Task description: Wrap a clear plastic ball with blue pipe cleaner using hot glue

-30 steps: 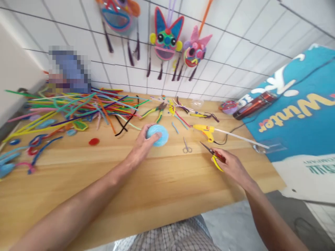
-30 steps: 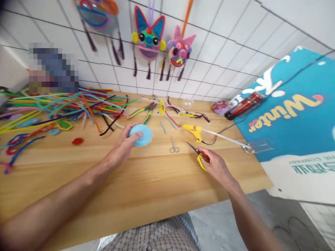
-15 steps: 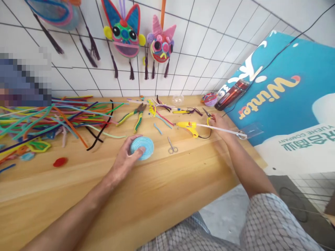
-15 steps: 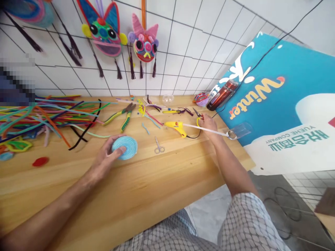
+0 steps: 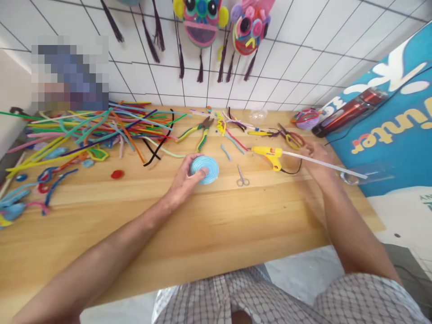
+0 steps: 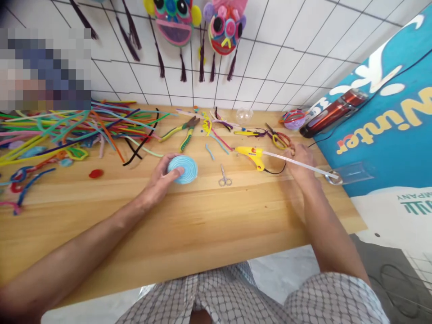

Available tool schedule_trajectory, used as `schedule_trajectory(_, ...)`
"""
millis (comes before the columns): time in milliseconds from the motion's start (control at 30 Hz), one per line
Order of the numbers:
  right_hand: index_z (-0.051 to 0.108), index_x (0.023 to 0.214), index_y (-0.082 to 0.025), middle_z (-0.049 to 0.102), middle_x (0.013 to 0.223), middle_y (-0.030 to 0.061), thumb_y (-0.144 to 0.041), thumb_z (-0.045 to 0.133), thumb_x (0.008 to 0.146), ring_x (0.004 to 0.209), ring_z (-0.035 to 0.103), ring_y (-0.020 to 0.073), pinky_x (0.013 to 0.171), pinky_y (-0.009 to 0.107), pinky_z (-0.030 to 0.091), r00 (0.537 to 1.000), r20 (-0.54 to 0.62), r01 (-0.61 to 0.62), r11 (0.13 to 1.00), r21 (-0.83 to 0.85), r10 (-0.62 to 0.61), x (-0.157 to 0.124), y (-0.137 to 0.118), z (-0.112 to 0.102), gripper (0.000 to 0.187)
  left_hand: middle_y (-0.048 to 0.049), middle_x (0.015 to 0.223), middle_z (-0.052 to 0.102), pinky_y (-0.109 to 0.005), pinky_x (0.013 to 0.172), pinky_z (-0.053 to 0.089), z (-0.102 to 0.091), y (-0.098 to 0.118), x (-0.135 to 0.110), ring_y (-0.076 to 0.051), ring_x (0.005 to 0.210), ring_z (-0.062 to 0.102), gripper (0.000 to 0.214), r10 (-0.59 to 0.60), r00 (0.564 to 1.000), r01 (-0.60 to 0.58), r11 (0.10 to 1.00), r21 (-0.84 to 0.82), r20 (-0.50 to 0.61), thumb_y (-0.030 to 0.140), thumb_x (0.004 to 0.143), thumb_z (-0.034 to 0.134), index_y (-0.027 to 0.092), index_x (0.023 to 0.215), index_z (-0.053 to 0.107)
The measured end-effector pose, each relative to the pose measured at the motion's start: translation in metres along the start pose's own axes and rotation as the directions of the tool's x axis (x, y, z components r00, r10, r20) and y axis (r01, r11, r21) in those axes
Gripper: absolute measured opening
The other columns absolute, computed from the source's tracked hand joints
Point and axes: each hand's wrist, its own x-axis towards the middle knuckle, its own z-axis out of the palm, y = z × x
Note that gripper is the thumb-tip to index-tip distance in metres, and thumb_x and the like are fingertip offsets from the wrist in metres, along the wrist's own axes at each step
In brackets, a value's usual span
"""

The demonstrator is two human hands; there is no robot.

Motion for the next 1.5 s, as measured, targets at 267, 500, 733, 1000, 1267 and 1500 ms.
schedule_trajectory(267,0.077,0.094,-0.025,0.077,0.079,0.0024,-0.055,0.063,0.098,0.063,0.068,0.0194,0.062,0.033,0.051,0.835,0.545,-0.256,0.933,0.255,0.080,-0.117,-0.151,-0.041,0.034,-0.0085,0.123,0.065,-0.041,0.094,0.057,-0.002,0.005,-0.014,-0.025,0.109,0.063,0.055,0.058,0.996,-0.064,0.995,0.082,0.071,0.059,0.091,0.060,0.022,0.132,0.054)
schedule_trajectory(500,0.071,0.097,-0.021,0.079,0.106,0.0123,-0.047,0.067,0.098,0.099,0.073,0.0297,0.083,0.039,0.051,0.930,0.362,-0.015,0.989,-0.146,0.067,-0.064,-0.215,0.033,0.026,-0.0111,0.136,0.063,-0.048,0.110,0.054,-0.009,-0.006,-0.043,-0.029,0.123,0.063,0.060,0.101,0.984,-0.130,0.971,0.199,0.149,0.059,0.097,0.059,0.021,0.143,0.052)
schedule_trajectory(733,0.069,0.102,-0.020,0.078,0.113,0.0143,-0.041,0.057,0.103,0.105,0.073,0.0322,0.083,0.040,0.051,0.872,0.450,-0.060,0.954,-0.294,0.193,-0.038,-0.220,0.071,0.025,-0.0173,0.143,0.058,-0.053,0.121,0.048,-0.010,-0.019,-0.049,-0.034,0.137,0.059,0.067,0.311,0.919,-0.379,0.863,0.333,0.242,0.051,0.090,0.074,0.018,0.144,0.050)
schedule_trajectory(1000,0.063,0.089,-0.021,0.075,0.086,0.0099,-0.026,0.058,0.093,0.078,0.069,0.0256,0.070,0.037,0.047,0.964,0.258,0.100,0.988,-0.118,-0.067,-0.044,-0.195,0.079,0.007,-0.0211,0.151,0.056,-0.053,0.122,0.050,-0.014,-0.025,-0.047,-0.034,0.141,0.059,0.077,0.412,0.884,-0.466,0.815,0.345,0.222,0.049,0.094,0.073,0.016,0.155,0.039)
schedule_trajectory(1267,0.059,0.099,-0.024,0.070,0.075,-0.0020,-0.032,0.058,0.095,0.068,0.067,0.0161,0.068,0.031,0.053,0.934,0.354,-0.165,0.833,0.529,-0.040,-0.054,-0.209,0.072,0.009,-0.0154,0.148,0.057,-0.051,0.119,0.051,-0.018,-0.020,-0.047,-0.030,0.138,0.059,0.051,0.436,0.871,-0.492,0.787,0.372,0.228,0.048,0.108,0.054,0.025,0.152,0.047)
schedule_trajectory(1500,0.066,0.108,-0.024,0.057,0.072,-0.0064,-0.032,0.065,0.096,0.057,0.051,0.0099,0.054,0.024,0.042,0.972,0.207,-0.033,0.807,0.590,-0.111,-0.070,-0.233,0.062,0.014,-0.0208,0.144,0.056,-0.056,0.117,0.052,-0.017,-0.024,-0.044,-0.036,0.137,0.058,0.078,0.480,0.830,-0.557,0.725,0.404,0.283,0.070,0.093,0.070,0.020,0.149,0.047)
